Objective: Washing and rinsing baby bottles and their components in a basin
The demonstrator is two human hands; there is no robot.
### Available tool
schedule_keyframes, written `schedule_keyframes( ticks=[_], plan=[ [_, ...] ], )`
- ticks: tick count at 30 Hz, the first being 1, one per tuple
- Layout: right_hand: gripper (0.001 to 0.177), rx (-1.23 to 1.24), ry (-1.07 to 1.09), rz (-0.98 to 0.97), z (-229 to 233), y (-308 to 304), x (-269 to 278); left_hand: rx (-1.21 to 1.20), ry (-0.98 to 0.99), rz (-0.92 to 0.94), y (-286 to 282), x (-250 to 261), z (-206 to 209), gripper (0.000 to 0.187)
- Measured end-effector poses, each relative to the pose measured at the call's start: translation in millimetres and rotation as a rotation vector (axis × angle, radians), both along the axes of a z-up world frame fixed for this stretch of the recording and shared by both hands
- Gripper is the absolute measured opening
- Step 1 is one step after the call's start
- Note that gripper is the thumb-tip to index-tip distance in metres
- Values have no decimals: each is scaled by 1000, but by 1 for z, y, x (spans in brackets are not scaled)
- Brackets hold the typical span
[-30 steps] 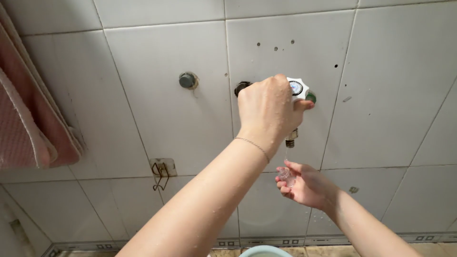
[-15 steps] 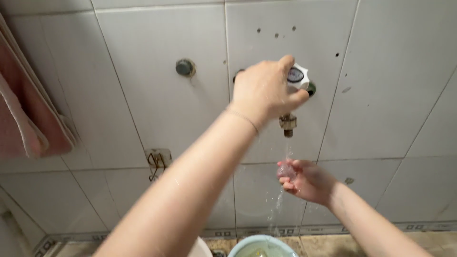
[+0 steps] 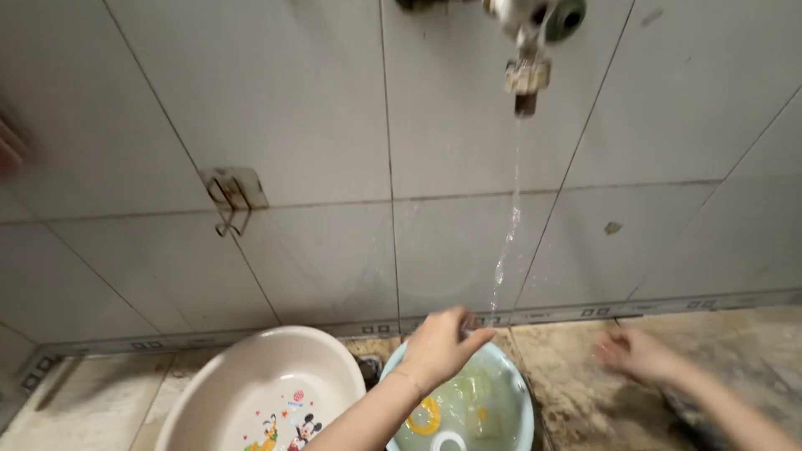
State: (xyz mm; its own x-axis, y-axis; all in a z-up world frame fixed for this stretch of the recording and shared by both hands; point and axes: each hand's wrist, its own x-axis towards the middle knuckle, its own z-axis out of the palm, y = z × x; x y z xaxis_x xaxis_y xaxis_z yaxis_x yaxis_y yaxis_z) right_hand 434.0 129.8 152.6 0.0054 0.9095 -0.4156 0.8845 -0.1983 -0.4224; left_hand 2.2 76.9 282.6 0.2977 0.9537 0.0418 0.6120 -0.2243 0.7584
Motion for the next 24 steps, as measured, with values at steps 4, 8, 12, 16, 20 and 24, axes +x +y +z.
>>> schedule_keyframes(
  ticks=[4,8,12,16,20,24],
  plan=[
    [10,139,-811,144,-101,-45,18,-289,-46,18,-3,-23,-114,45],
    [16,80,-281,-36,-167,-55,-37,-348,23,124,-10,-42,-168,37],
    [43,-100,-31,-231,-164,-90,-120,-243,161,115,-12,-40,-185,32],
    [60,-342,246,-467,-226,-96,-126,-167,396,150,-5,-27,-174,51],
    [67,-421,616,-685,-288,-102,-113,-306,614,84,0,-15,-179,86],
    [70,-397,837,-732,-301,-112,-126,-210,557,56,12,-1,-253,84]
  ],
)
